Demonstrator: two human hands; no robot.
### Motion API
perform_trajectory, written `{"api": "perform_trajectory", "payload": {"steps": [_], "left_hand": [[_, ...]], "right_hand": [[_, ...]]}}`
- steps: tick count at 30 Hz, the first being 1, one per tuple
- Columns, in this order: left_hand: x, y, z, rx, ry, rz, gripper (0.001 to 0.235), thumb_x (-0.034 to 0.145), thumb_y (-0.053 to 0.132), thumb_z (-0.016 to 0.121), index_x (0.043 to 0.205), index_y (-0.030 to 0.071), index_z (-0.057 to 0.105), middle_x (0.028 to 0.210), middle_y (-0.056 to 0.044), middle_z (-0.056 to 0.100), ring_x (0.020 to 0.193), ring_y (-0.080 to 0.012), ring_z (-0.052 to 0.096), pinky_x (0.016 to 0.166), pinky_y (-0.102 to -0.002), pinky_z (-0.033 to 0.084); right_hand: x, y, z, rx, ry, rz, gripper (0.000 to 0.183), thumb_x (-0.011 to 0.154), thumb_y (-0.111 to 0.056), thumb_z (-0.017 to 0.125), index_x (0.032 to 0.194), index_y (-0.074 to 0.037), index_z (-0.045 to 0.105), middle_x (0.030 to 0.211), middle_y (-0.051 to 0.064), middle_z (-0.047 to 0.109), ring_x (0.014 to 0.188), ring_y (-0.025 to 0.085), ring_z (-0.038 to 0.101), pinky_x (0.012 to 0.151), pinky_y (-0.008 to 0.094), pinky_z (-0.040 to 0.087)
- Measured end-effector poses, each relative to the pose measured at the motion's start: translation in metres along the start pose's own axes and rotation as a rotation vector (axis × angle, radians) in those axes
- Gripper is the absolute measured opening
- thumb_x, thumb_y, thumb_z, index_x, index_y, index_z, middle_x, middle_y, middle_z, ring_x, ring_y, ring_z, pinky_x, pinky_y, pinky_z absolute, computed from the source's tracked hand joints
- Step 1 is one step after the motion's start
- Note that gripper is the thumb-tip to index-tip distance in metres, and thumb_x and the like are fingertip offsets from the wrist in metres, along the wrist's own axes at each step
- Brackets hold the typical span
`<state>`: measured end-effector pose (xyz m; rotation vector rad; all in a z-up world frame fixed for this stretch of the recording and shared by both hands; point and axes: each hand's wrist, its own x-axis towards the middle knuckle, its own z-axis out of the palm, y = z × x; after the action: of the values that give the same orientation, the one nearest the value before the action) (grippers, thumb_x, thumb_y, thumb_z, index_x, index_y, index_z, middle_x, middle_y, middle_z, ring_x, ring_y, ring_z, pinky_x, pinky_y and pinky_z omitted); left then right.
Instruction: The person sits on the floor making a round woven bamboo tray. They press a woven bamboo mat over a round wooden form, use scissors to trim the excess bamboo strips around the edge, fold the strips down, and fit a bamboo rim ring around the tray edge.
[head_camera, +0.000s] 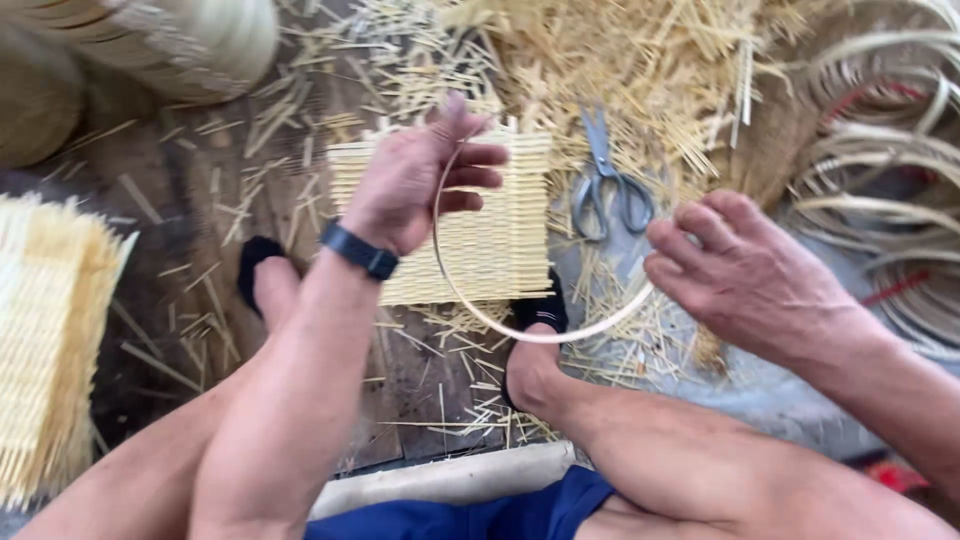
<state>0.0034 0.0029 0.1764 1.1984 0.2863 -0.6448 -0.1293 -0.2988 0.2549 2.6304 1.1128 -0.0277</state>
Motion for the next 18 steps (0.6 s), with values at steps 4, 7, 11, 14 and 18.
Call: {"api": "perform_trajectory", "payload": {"steps": [4,7,11,14,18], "left_hand": [[-0.011,-0.018,-0.030,-0.361,-0.209,0.163,0.036,0.100,0.035,0.069,0.117,0.003,0.071,0.068,0.006,0.054,0.054,-0.0046,0.044,0.047,-0.022,0.034],[-0.021,-0.035,-0.045,-0.656,-0.128,0.246,0.027,0.102,0.028,0.066,0.111,0.003,0.070,0.060,0.007,0.048,0.049,-0.0055,0.040,0.044,-0.024,0.033],[-0.033,-0.052,-0.052,-0.858,-0.074,0.181,0.022,0.099,0.023,0.059,0.105,0.002,0.065,0.065,0.000,0.054,0.055,-0.0115,0.047,0.049,-0.027,0.036],[-0.049,-0.027,-0.065,-0.471,-0.004,0.156,0.032,0.096,0.026,0.051,0.098,-0.001,0.068,0.065,-0.004,0.061,0.053,-0.0133,0.051,0.048,-0.028,0.039],[-0.033,-0.035,-0.071,-0.329,-0.056,0.004,0.032,0.098,0.031,0.066,0.077,0.007,0.064,0.052,0.007,0.045,0.042,-0.0044,0.035,0.038,-0.022,0.028]], "right_hand": [[0.017,0.026,0.013,0.108,0.117,0.216,0.037,0.088,-0.021,0.062,0.120,-0.002,0.059,0.117,0.014,0.056,0.099,0.025,0.064,0.086,0.040,0.057],[0.047,0.025,0.014,1.002,0.271,0.609,0.041,0.104,-0.031,0.051,0.133,-0.002,0.052,0.112,0.011,0.062,0.090,0.018,0.069,0.076,0.034,0.063],[0.087,-0.002,0.018,1.976,0.306,0.925,0.046,0.104,-0.041,0.050,0.103,0.003,0.063,0.072,0.006,0.058,0.060,0.017,0.061,0.058,0.036,0.060],[0.097,-0.002,0.037,2.130,0.363,0.849,0.039,0.108,-0.038,0.061,0.096,-0.002,0.069,0.067,-0.003,0.048,0.056,0.007,0.046,0.051,0.024,0.042],[0.111,-0.022,0.058,2.313,0.336,0.802,0.044,0.102,-0.040,0.070,0.073,-0.009,0.060,0.057,-0.004,0.040,0.049,0.008,0.039,0.043,0.023,0.032]]}}
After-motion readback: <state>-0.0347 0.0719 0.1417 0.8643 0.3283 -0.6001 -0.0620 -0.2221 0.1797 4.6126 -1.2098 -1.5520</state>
